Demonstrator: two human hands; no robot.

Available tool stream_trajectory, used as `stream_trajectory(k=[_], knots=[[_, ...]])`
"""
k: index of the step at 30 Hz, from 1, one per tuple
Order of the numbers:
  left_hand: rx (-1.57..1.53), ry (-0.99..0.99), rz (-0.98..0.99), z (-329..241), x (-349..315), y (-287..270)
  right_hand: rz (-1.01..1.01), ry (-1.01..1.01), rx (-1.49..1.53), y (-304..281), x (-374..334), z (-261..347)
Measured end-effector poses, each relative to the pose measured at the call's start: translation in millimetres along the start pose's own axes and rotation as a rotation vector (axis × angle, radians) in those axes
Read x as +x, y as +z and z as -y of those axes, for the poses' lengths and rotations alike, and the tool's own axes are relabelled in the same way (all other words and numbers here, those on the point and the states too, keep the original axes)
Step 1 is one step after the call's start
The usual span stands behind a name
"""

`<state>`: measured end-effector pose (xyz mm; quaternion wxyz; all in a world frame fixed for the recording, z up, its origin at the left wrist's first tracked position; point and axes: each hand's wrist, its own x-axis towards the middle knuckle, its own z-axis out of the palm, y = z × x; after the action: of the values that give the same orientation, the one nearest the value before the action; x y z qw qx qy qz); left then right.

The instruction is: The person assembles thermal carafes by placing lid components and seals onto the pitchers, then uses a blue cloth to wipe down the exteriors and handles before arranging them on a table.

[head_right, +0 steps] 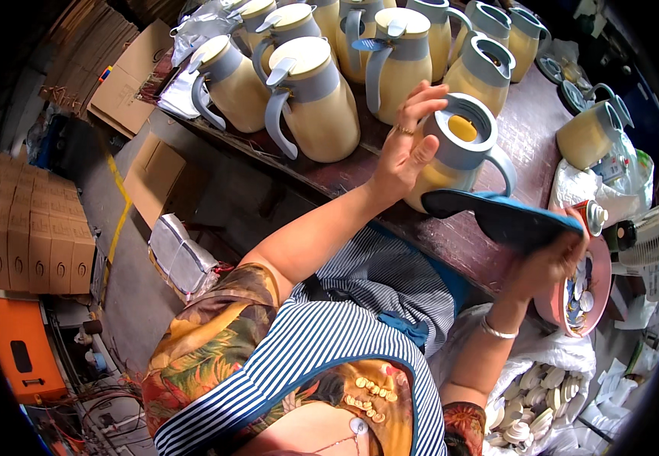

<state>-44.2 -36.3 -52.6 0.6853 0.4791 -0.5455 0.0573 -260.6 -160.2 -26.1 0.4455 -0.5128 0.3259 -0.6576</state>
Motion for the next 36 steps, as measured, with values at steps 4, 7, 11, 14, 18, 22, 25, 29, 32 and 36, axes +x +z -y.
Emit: stream_trajectory(k=[4, 7, 11, 14, 18, 22, 25, 29, 32, 36], knots=[[-0.229, -0.377, -0.163, 32, -29, -17, -0.161, -0.665, -0.689, -55, 15, -32], [-0.075, -0.587, -0.024, 71, -40, -41, 0.397, -0.740, -0.917, -58, 9, -72], [0.093, -0.526, 0.117, 118, -52, -97, 0.622, -0.489, -1.319, -58, -23, -83], [0.108, -0.552, 0.232, 139, -44, -143, 0.502, -0.484, -1.013, -60, -44, -67], [0.030, -0.846, 0.154, 103, -16, -153, 0.556, 0.004, -0.293, -38, -48, -54], [0.197, -0.306, 0.068, -11, -28, -82, 0.638, -0.094, -0.469, 1, -65, -38], [0.165, -0.329, 0.148, -67, -60, -22, 0.867, -0.352, -0.521, 16, -113, -18], [0.080, -0.597, 0.145, -61, -75, -5, 0.916, -0.282, -0.471, -21, -139, -3], [0.050, -0.587, 0.277, -41, -51, -33, 0.760, -0.511, -0.831, -113, -106, 7], [-0.428, -0.805, 0.088, -37, 3, -60, 0.028, -0.445, -1.221, -295, -32, 26]])
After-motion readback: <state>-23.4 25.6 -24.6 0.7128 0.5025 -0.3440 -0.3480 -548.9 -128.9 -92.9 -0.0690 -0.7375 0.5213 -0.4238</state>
